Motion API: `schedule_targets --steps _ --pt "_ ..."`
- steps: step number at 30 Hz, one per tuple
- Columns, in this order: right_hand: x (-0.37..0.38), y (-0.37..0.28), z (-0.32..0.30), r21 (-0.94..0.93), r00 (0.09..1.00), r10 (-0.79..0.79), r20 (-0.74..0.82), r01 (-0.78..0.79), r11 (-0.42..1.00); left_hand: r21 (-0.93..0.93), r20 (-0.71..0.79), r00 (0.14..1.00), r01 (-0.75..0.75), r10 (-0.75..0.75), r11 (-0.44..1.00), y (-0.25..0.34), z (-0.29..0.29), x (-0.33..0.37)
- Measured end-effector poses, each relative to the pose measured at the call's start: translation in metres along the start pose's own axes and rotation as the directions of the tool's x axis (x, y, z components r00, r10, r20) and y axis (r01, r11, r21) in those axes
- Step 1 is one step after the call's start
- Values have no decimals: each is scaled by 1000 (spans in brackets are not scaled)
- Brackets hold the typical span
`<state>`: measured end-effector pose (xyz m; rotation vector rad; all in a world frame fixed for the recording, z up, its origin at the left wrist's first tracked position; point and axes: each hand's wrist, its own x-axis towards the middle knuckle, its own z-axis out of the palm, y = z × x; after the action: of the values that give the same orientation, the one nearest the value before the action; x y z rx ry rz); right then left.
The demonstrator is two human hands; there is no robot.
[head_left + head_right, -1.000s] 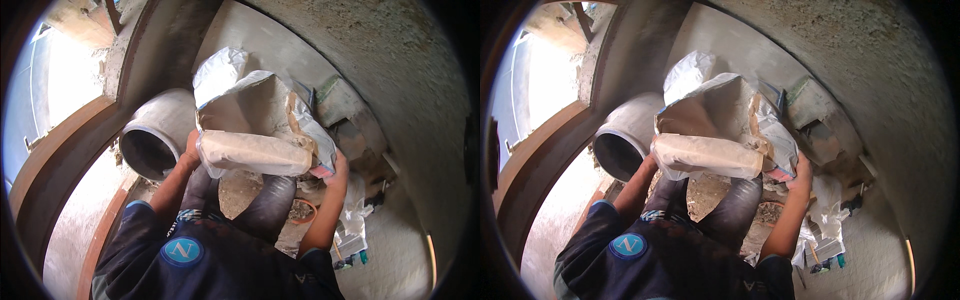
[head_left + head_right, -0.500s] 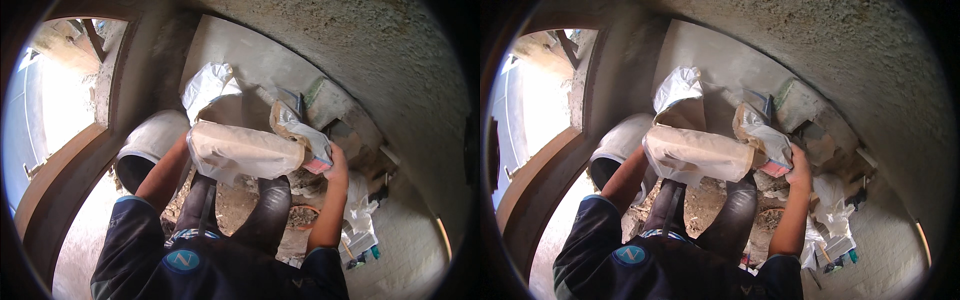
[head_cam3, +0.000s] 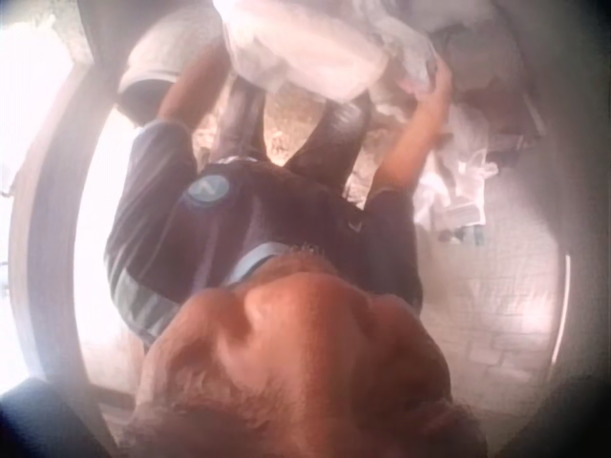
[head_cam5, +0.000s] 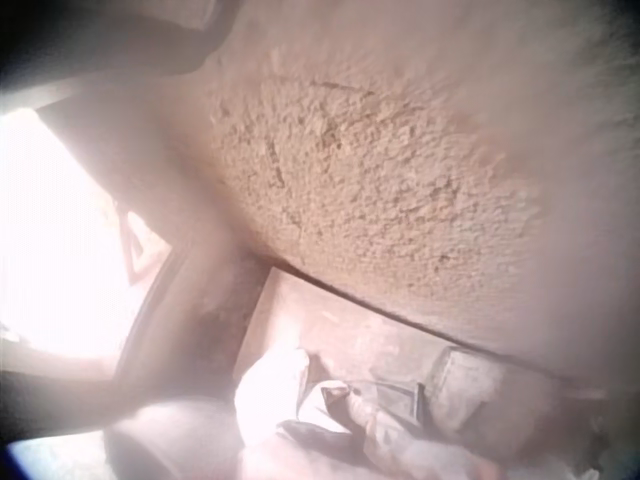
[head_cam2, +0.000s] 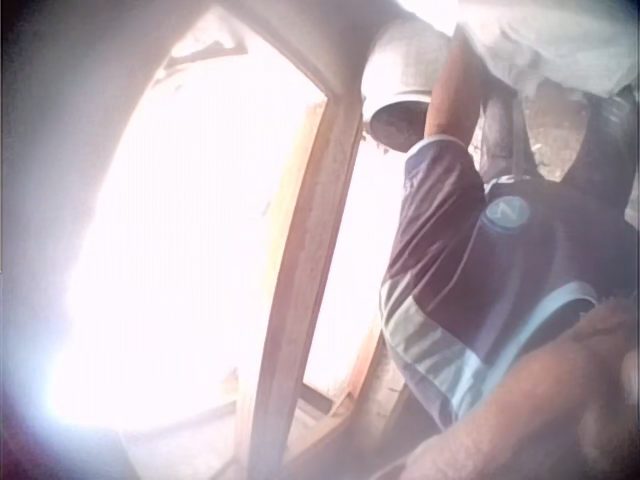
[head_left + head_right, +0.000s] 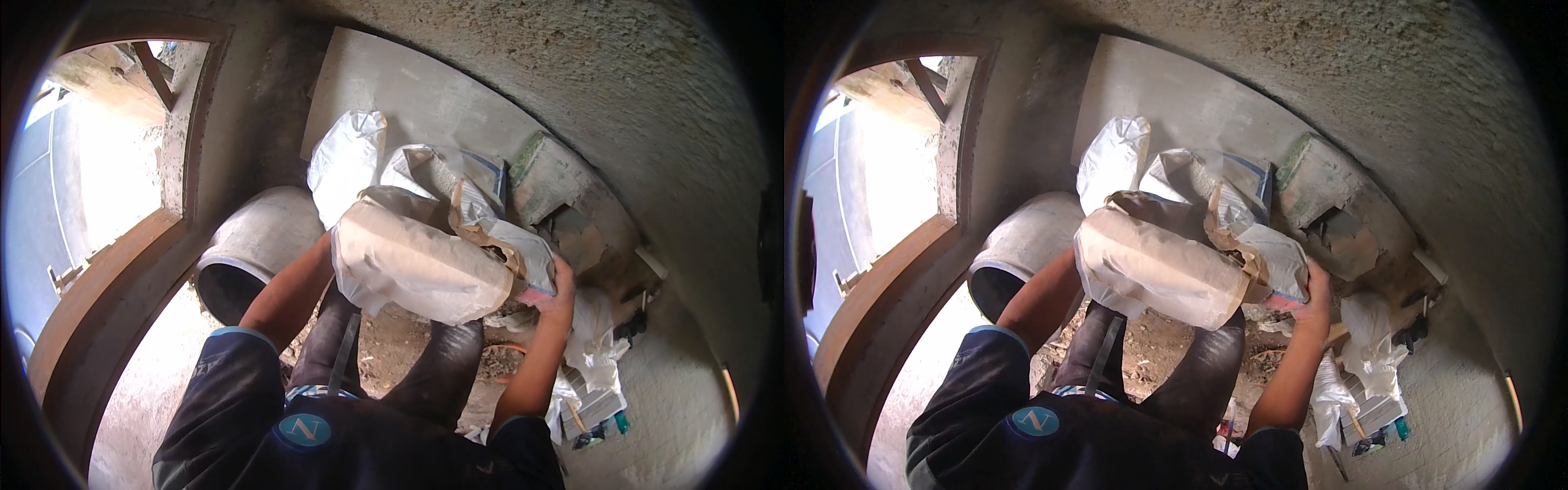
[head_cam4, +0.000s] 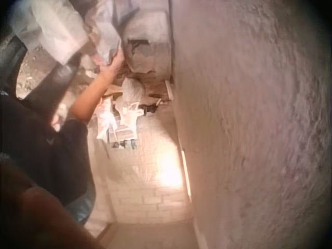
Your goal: The person uses a trowel to scoop powder from a large paper bag into a smaller white bag, then moves several bags and reorganizes paper material on the floor.
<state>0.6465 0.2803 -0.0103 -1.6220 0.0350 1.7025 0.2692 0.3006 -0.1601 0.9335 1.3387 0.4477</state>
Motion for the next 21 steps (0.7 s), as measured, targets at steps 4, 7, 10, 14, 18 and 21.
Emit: schedule_targets --steps 4,7,10,14,18,21 --pt "27 -7 5 -252 993 -93 78 110 962 -24 -13 999 -45 44 999 12 14 34" --pt "59 -16 -3 -72 998 48 38 -45 996 -65 -77 995 -73 68 995 7 39 53" --pt "76 -17 -5 -51 999 33 32 -31 998 -83 -166 986 -24 10 996 -12 63 31" --pt "101 -14 -1 126 982 -32 -188 57 990 -124 -254 965 32 -63 992 -35 104 10" --pt "127 -31 37 162 993 102 -51 -92 983 -145 -289 953 50 -91 988 -43 129 6" --pt "156 -30 32 141 996 42 79 -53 989 -149 -293 952 40 -83 988 -43 139 14"
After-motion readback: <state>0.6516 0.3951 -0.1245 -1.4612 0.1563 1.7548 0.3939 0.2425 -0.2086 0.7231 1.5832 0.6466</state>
